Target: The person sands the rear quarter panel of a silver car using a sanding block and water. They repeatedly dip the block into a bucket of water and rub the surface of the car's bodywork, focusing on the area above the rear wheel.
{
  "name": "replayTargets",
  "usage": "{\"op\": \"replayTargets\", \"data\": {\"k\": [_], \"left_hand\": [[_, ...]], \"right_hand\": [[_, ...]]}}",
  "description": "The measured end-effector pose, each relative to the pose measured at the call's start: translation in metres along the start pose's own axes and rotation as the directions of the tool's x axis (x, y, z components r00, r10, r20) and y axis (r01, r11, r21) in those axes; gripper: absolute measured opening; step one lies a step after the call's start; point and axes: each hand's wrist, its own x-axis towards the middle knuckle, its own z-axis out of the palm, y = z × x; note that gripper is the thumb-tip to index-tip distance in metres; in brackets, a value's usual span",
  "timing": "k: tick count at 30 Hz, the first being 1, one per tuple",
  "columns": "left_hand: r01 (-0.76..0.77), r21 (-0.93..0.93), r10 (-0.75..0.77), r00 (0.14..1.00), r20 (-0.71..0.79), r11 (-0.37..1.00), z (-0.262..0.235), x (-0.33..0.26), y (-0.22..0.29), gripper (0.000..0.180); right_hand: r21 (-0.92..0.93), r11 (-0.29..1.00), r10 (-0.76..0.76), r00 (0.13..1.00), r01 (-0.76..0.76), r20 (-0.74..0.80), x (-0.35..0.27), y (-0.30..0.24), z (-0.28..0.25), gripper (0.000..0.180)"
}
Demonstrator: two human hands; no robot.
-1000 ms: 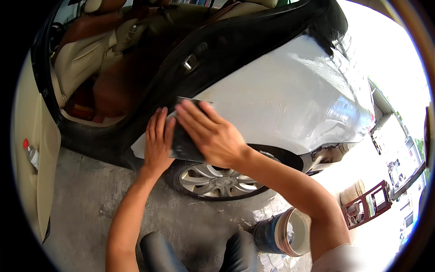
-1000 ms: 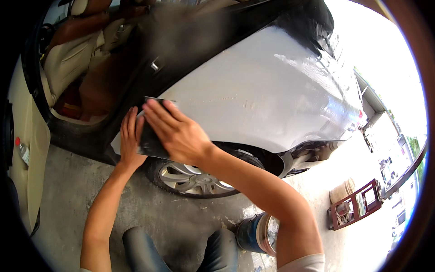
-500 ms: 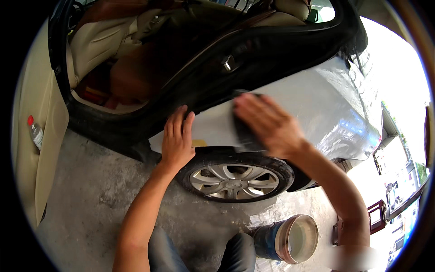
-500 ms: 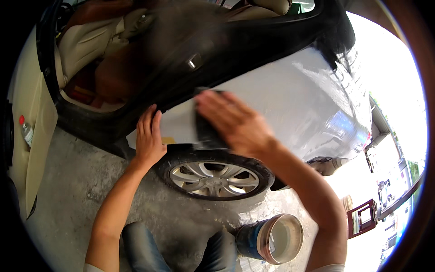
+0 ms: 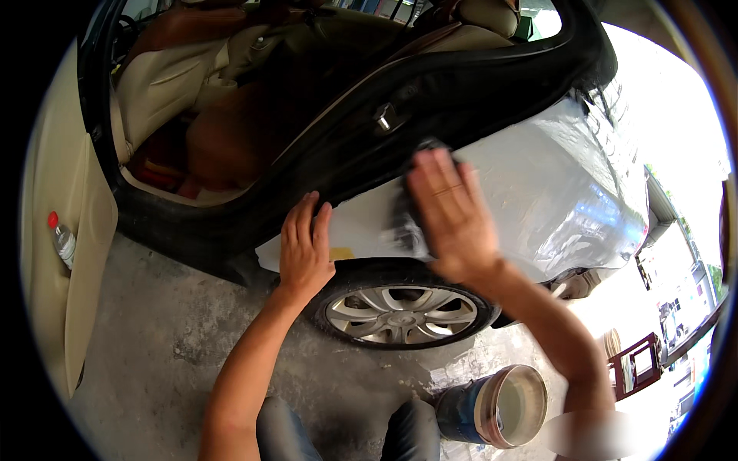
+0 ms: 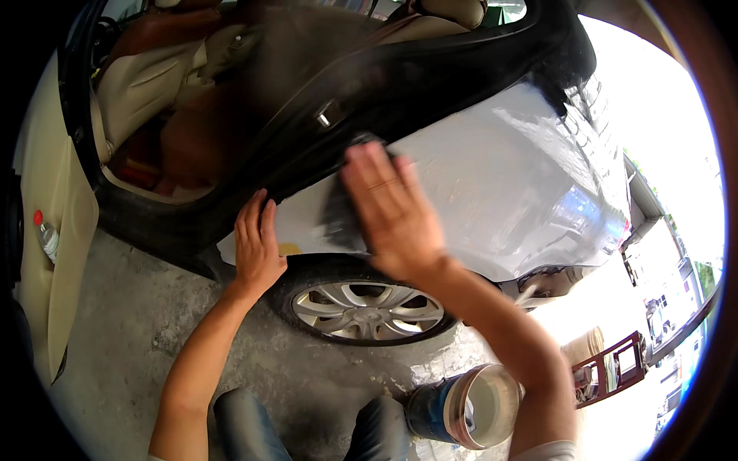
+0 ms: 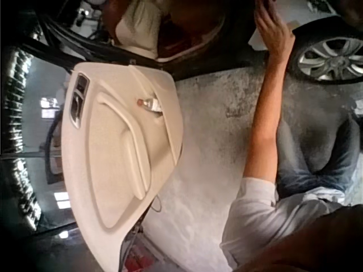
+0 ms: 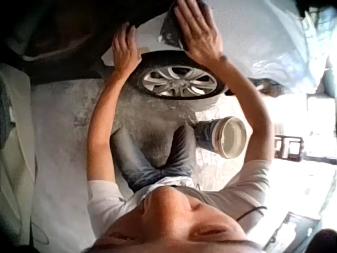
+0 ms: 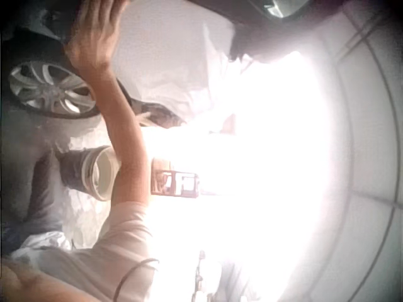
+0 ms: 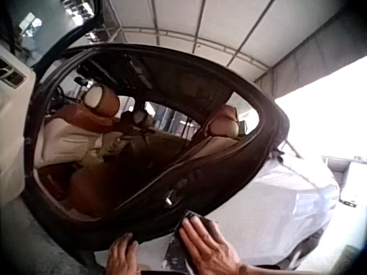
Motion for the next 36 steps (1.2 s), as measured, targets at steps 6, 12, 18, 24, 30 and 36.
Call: {"op": "replayTargets", "data": {"k": [6,12,18,24,30,36], "left_hand": [[-0.012,0.01,0.012,1.0,-0.006,1.0,-0.003,-0.006,-0.004,0.103],[-0.008,0.017,0.008,0.999,0.034,1.0,-0.005,-0.002,0.002,0.105],[-0.007,0.022,0.006,0.999,0.036,1.0,-0.01,-0.004,0.001,0.106],[0.015,0.053,-0.017,0.999,0.041,0.998,-0.005,-0.005,0.002,0.103],[-0.011,0.052,0.008,0.999,0.046,0.999,-0.003,-0.004,0.001,0.102],[-0.001,0.042,-0.002,0.998,0.06,0.999,0.0,-0.011,-0.002,0.103]], "right_hand": [[-0.056,0.966,-0.256,0.966,0.254,-0.032,0.014,0.003,0.017,0.072],[0.092,0.992,-0.073,0.989,0.085,-0.129,-0.012,0.001,0.018,0.079],[0.152,0.939,-0.286,0.946,0.308,-0.151,-0.003,0.03,0.011,0.077],[0.193,0.974,-0.083,0.977,0.121,-0.196,-0.005,0.009,0.011,0.075],[0.102,0.993,-0.032,0.973,0.057,-0.23,-0.021,0.097,-0.01,0.075],[0.174,0.974,-0.118,0.979,0.147,-0.169,-0.005,0.05,0.001,0.072]]}}
